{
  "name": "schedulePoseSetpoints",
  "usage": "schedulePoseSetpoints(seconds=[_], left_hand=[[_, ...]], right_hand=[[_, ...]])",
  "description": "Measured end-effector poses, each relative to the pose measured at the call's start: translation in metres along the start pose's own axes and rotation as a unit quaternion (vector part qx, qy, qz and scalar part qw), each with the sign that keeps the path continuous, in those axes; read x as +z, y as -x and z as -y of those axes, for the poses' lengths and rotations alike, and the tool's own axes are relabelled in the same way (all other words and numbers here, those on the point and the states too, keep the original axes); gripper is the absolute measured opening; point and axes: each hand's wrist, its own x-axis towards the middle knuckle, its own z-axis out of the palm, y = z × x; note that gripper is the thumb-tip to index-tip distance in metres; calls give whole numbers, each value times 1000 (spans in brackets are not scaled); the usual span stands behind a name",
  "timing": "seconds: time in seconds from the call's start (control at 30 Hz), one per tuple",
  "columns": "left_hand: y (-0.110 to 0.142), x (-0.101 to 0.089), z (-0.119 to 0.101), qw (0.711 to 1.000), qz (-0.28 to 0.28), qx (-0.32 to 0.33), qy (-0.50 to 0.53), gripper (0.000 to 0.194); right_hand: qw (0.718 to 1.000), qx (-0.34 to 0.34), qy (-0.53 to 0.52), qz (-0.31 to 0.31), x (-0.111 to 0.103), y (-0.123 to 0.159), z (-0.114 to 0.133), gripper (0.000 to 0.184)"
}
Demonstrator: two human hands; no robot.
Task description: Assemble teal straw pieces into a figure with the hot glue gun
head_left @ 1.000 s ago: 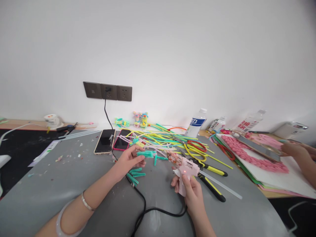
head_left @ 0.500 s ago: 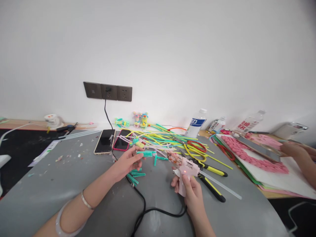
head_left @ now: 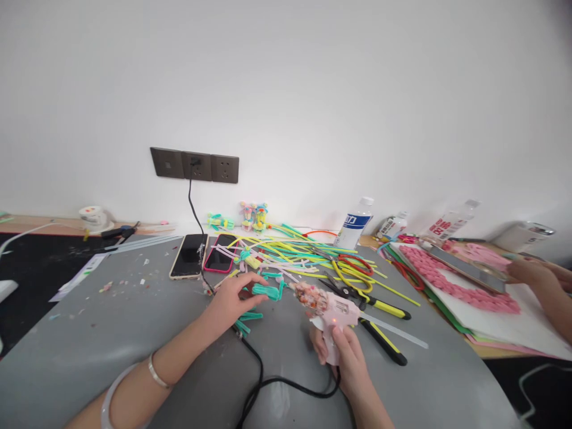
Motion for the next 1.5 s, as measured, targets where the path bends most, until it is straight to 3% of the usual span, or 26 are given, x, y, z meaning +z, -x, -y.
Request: schedulePoseSetpoints(seconds=[0.2,0.47,1.0,1.5], left_hand=[[-1,0,6,998,5,41,-37,19],[0,1,2,997,34,58,-45,19],[0,2,2,996,32,67,-50,22],[0,1,4,994,26,75,-70,22]], right_hand=[[996,38,38,72,2,-1,3,61],[991,41,73,106,9,-3,3,63],[983,59,144,95,14,-3,12,66],[986,33,143,82,16,-3,11,63]])
